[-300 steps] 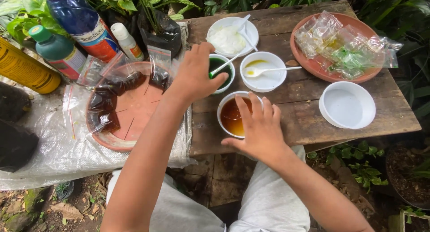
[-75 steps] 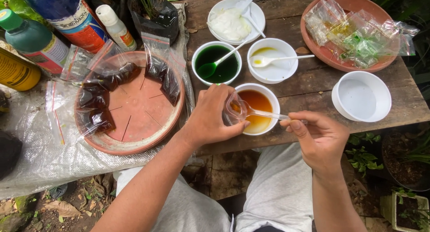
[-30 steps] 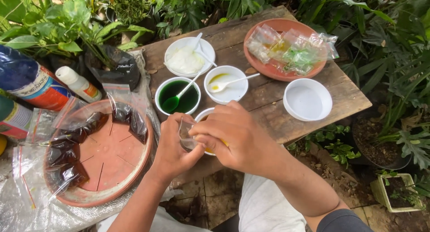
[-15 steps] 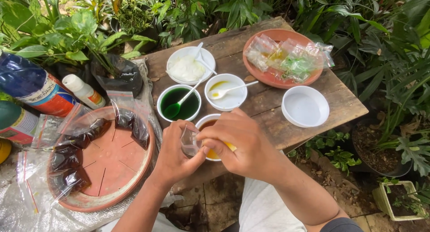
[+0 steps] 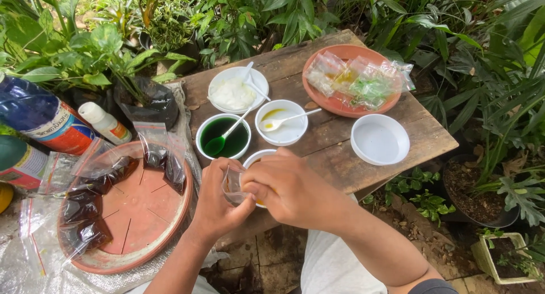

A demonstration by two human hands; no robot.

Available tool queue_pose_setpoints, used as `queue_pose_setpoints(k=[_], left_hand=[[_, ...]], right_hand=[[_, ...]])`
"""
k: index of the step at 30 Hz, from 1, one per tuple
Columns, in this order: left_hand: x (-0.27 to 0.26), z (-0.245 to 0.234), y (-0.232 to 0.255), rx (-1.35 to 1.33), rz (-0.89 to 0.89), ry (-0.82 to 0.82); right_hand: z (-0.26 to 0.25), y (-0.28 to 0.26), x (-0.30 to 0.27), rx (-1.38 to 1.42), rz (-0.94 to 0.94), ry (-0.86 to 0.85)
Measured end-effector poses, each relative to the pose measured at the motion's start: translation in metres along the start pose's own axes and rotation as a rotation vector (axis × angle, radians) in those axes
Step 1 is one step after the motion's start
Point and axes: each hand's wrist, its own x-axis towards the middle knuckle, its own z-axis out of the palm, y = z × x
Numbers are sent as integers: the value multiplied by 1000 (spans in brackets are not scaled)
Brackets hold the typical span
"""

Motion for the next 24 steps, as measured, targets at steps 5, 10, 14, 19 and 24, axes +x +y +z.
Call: queue_pose_setpoints(k=[5, 10, 14, 19, 24], left_hand=[[1, -1, 2, -3, -16, -11], [1, -2, 0, -29, -70, -27], [1, -7, 4, -15, -88, -39], [3, -9, 0, -82, -76, -6], [4, -15, 1, -93, -49, 34]], right_hand=[[-8, -3, 3, 15, 7, 37], [-31, 14, -9, 71, 51, 180], [-45, 47, -35, 301, 215, 473], [-30, 102, -78, 637, 456, 762], [-5, 130, -109, 702, 755, 730]])
